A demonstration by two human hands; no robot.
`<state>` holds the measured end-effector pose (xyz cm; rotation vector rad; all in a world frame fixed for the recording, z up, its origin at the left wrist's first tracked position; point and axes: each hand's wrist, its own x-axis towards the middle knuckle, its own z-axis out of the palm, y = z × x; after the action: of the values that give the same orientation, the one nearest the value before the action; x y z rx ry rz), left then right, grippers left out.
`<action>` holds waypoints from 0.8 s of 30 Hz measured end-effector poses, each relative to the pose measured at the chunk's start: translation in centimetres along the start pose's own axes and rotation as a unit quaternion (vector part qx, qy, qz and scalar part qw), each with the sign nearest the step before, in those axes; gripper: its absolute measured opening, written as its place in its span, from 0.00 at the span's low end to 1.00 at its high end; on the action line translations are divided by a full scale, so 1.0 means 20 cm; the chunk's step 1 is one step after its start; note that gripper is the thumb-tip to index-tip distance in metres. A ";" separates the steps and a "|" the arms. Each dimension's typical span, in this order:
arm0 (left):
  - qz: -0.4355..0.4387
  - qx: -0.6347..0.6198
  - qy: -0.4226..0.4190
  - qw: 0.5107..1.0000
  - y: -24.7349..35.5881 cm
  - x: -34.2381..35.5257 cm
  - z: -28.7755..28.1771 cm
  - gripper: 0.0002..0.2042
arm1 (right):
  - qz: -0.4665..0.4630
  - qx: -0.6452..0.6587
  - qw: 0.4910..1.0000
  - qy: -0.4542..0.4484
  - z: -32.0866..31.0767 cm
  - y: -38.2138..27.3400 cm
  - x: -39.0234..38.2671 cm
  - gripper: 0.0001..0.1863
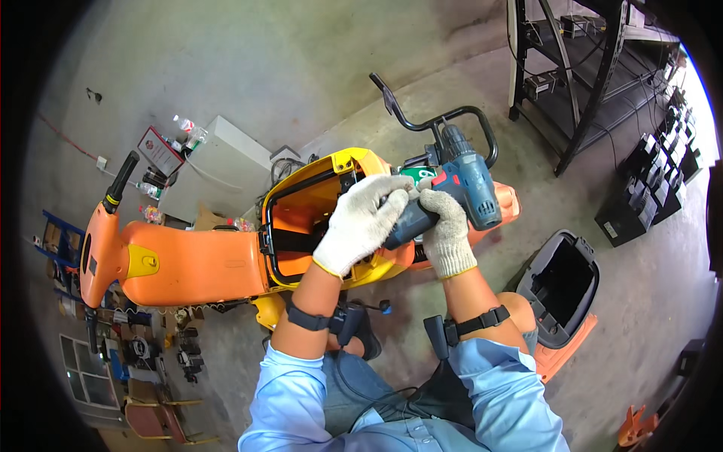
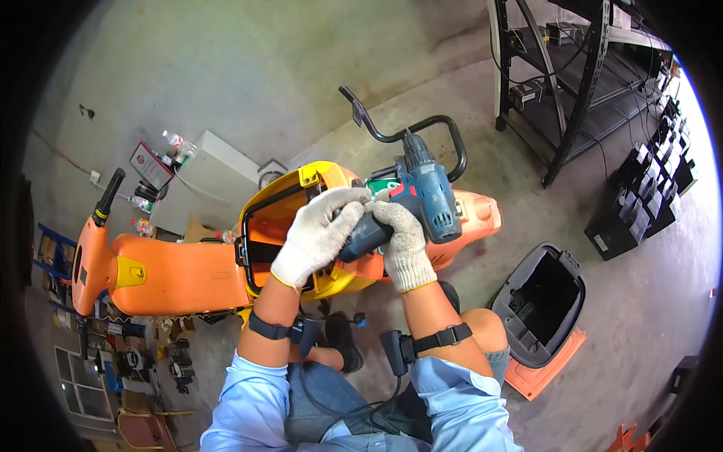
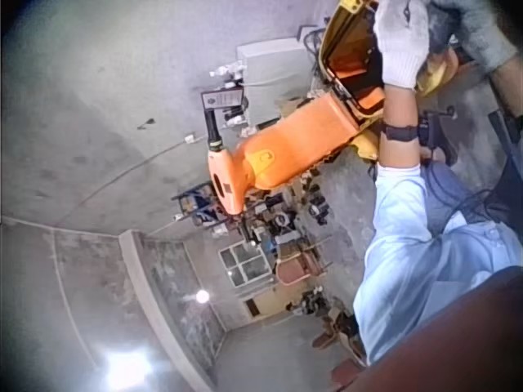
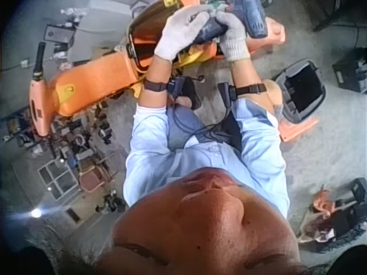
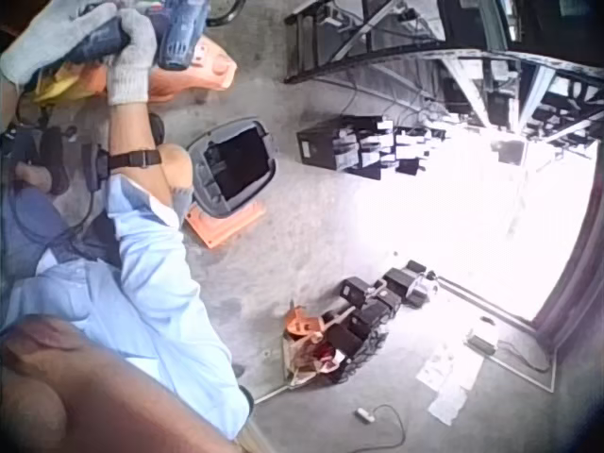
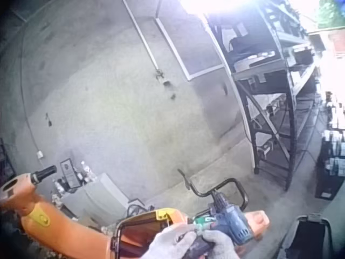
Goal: The recorder is disassembling components of a yellow electric scooter, using an electric drill to remove screws and accessing internal compartments.
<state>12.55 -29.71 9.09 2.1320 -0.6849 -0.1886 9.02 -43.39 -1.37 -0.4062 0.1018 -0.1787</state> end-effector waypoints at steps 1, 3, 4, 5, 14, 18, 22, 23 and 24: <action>0.024 0.039 0.019 0.999 -0.02 -0.02 0.02 0.13 | 0.002 -0.002 1.000 0.002 0.02 -0.01 -0.01 0.20; 0.062 0.045 0.045 0.996 -0.07 -0.04 0.03 0.12 | -0.028 -0.074 0.997 0.020 0.05 -0.04 -0.04 0.22; 0.077 0.009 0.055 0.996 -0.10 -0.05 0.04 0.12 | -0.024 -0.080 0.996 0.021 0.08 -0.07 -0.06 0.22; 0.102 0.031 0.066 0.992 -0.09 -0.05 0.04 0.11 | -0.051 -0.113 0.991 0.045 0.11 -0.09 -0.07 0.23; 0.177 0.185 0.125 0.959 -0.12 -0.14 0.11 0.10 | -0.247 -0.275 0.917 0.152 0.05 -0.45 -0.10 0.28; 0.173 0.214 0.094 0.957 -0.17 -0.11 0.14 0.10 | -0.257 -0.353 0.857 0.275 0.01 -0.48 -0.09 0.24; 0.165 0.207 0.129 0.956 -0.15 -0.12 0.15 0.09 | -0.326 -0.495 0.741 0.318 -0.11 -0.51 -0.08 0.20; 0.164 0.215 0.126 0.955 -0.13 -0.12 0.15 0.09 | -0.308 -0.460 0.773 0.309 -0.13 -0.52 -0.08 0.19; 0.163 0.223 0.124 0.953 -0.13 -0.11 0.15 0.09 | -0.307 -0.464 0.772 0.308 -0.15 -0.52 -0.08 0.19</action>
<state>10.66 -29.33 5.06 2.3632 -0.9846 0.4463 5.51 -53.68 0.28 -1.3710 0.7338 -0.9364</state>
